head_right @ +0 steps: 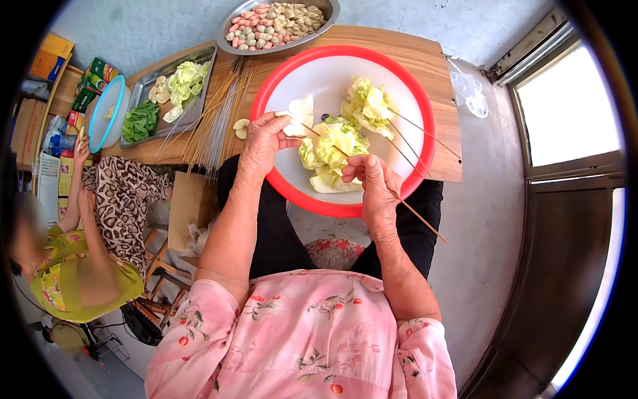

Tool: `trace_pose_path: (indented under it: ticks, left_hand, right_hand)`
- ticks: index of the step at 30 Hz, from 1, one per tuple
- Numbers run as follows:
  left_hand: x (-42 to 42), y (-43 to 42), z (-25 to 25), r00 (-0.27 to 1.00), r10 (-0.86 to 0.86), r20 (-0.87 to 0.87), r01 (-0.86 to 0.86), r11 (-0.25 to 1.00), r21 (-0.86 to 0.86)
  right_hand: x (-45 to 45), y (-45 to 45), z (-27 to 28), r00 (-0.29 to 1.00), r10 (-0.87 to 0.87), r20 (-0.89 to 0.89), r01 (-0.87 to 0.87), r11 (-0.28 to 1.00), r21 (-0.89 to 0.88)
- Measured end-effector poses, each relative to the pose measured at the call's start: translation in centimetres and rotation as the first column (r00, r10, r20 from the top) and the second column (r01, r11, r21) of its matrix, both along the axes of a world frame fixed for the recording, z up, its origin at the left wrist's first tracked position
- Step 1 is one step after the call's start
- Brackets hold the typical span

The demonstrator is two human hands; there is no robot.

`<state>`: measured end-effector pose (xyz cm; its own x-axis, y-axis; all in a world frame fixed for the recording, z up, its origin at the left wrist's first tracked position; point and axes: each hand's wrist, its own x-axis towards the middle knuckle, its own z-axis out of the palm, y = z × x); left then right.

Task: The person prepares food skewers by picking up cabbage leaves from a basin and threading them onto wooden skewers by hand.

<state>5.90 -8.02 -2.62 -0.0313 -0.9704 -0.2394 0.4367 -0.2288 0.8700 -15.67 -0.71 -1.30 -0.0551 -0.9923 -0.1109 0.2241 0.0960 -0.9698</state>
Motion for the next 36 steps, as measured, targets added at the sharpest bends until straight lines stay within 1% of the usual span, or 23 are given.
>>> trace_pose_path:
  ticks: [2, 3, 5, 6, 8, 15, 17, 21, 24, 30, 32, 33, 35, 36]
  left_hand:
    - [-0.1, 0.0, -0.3, 0.999, 0.017, 0.050, -0.017, 1.000, -0.005]
    - [-0.1, 0.0, -0.4, 0.999, 0.018, 0.050, -0.017, 1.000, -0.005]
    - [-0.2, 0.0, -0.5, 0.998, 0.033, 0.054, -0.032, 0.999, -0.019]
    - [-0.2, 0.1, -0.5, 0.998, 0.032, 0.054, -0.031, 0.999, -0.019]
    - [-0.3, 0.1, -0.3, 0.997, 0.056, 0.048, -0.055, 0.998, -0.020]
    - [-0.1, 0.2, 0.4, 0.998, 0.052, -0.018, -0.052, 0.999, 0.003]
    - [-0.1, 0.3, 0.4, 0.998, 0.046, -0.031, -0.046, 0.999, -0.001]
    - [0.0, 0.3, 0.4, 0.998, 0.041, -0.052, -0.042, 0.999, -0.012]
    - [0.0, 0.2, 0.4, 0.996, 0.039, -0.076, -0.040, 0.999, -0.007]
    - [0.3, 0.1, 0.2, 0.993, 0.041, -0.113, -0.040, 0.999, 0.010]
    - [0.3, 0.1, 0.3, 0.989, 0.039, -0.142, -0.036, 0.999, 0.027]
    - [0.4, 0.1, 0.2, 0.989, 0.040, -0.142, -0.037, 0.999, 0.026]
    - [0.4, 0.0, 0.2, 0.987, 0.037, -0.159, -0.032, 0.999, 0.038]
    - [0.4, 0.0, 0.2, 0.987, 0.039, -0.159, -0.033, 0.999, 0.037]
  right_hand:
    - [0.3, 0.1, 0.2, 1.000, 0.004, -0.027, -0.005, 0.998, -0.061]
    - [0.4, 0.1, 0.6, 1.000, 0.005, -0.027, -0.006, 0.998, -0.060]
    - [0.6, 0.3, 1.5, 0.976, 0.018, -0.217, -0.036, 0.996, -0.081]
    - [0.7, 0.3, 1.3, 0.976, 0.017, -0.217, -0.035, 0.996, -0.081]
    - [0.8, 0.1, 0.8, 0.974, 0.000, -0.229, -0.034, 0.989, -0.146]
    - [1.1, 0.0, 1.3, 0.967, -0.008, -0.255, -0.031, 0.989, -0.147]
    - [1.1, 0.0, 1.4, 0.981, -0.003, -0.191, -0.016, 0.995, -0.097]
    - [1.0, -0.1, 1.1, 0.982, 0.014, -0.190, -0.037, 0.992, -0.121]
    - [1.1, -0.1, 1.6, 0.980, 0.014, -0.197, -0.030, 0.996, -0.079]
    - [1.2, -0.3, 1.0, 0.991, 0.021, -0.133, -0.031, 0.997, -0.073]
    - [0.9, -0.6, 0.5, 0.998, 0.028, -0.052, -0.033, 0.996, -0.087]
    - [0.9, -0.8, 0.4, 0.998, 0.029, -0.051, -0.033, 0.996, -0.087]
    - [0.7, -1.0, 0.2, 0.997, 0.039, 0.061, -0.036, 0.998, -0.046]
    - [0.7, -1.1, 0.1, 0.997, 0.040, 0.061, -0.037, 0.998, -0.047]
